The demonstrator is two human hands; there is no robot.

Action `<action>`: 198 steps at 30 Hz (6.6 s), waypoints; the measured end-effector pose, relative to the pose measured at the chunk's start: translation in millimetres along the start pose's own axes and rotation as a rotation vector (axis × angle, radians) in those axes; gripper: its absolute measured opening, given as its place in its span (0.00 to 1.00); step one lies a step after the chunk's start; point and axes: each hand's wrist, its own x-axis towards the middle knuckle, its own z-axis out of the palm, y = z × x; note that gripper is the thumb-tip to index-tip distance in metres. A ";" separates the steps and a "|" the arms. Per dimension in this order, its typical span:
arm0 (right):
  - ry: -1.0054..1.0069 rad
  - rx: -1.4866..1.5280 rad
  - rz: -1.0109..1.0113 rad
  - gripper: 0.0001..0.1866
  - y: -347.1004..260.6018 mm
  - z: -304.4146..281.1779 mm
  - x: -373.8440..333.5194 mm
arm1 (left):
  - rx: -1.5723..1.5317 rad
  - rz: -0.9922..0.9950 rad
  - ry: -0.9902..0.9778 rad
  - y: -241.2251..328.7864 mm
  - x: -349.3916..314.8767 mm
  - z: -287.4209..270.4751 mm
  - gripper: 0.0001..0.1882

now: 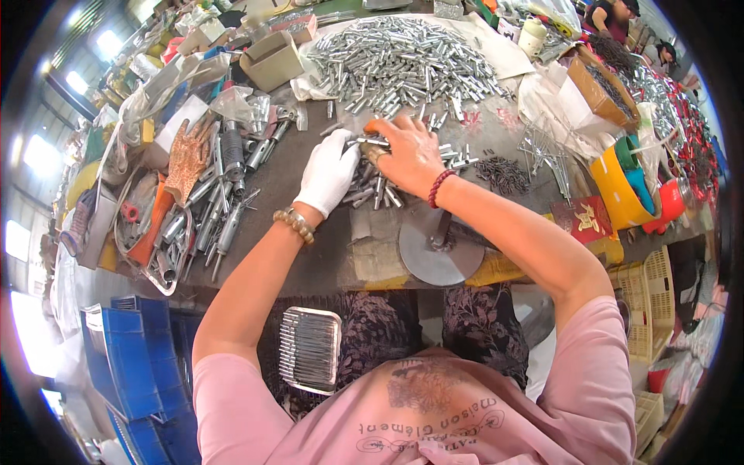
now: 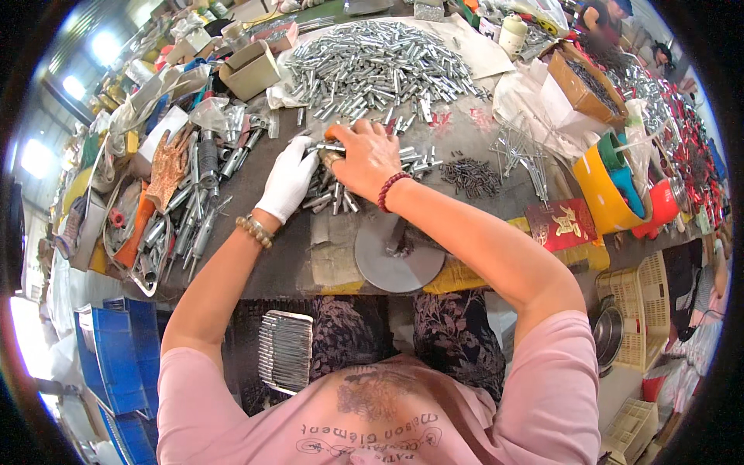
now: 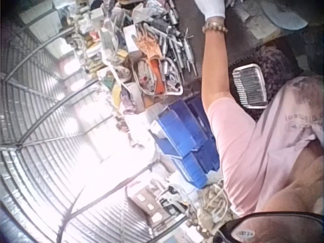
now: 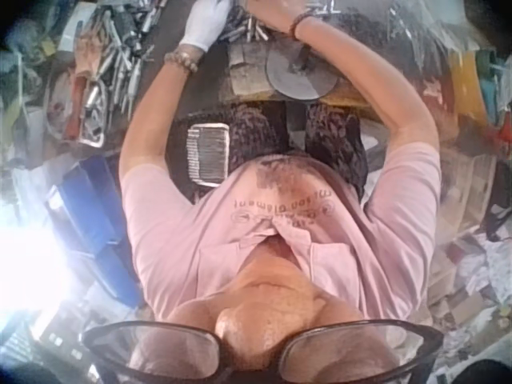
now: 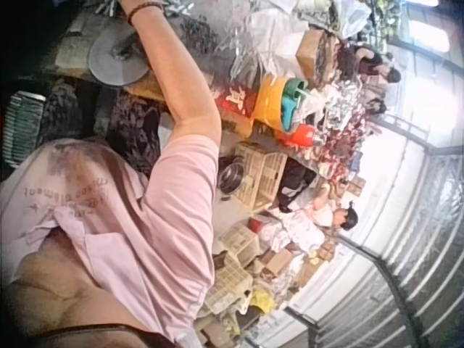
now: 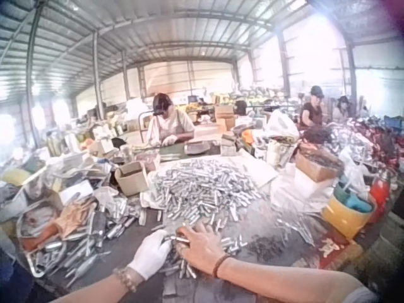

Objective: The person assembles metal components by inserting pins into metal tubes, tapping them into place with a hand tool on an anvil, and placing the assembled pieces onto a metal tray. The person then hands the filled tray to a coworker before continuing to assemble more components.

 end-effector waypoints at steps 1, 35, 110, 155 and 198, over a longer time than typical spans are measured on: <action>0.007 0.000 0.003 0.25 -3.7 1.7 -6.2 | 0.070 0.042 0.026 0.4 -5.9 -2.7 0.12; -0.394 -0.101 -0.387 0.34 81.1 -79.8 -14.7 | 0.463 -0.089 0.313 76.4 -141.3 -28.4 0.32; 0.260 -0.172 0.084 0.11 121.0 -168.0 -182.5 | 0.052 -0.058 0.195 137.5 -125.4 -8.9 0.10; -0.065 -0.055 -0.374 0.14 16.0 -108.9 -188.6 | 0.071 0.017 -0.040 156.7 -134.7 6.2 0.08; 0.275 -0.193 -0.088 0.11 113.8 -138.5 -160.5 | 0.089 0.113 -0.025 159.8 -151.2 18.5 0.11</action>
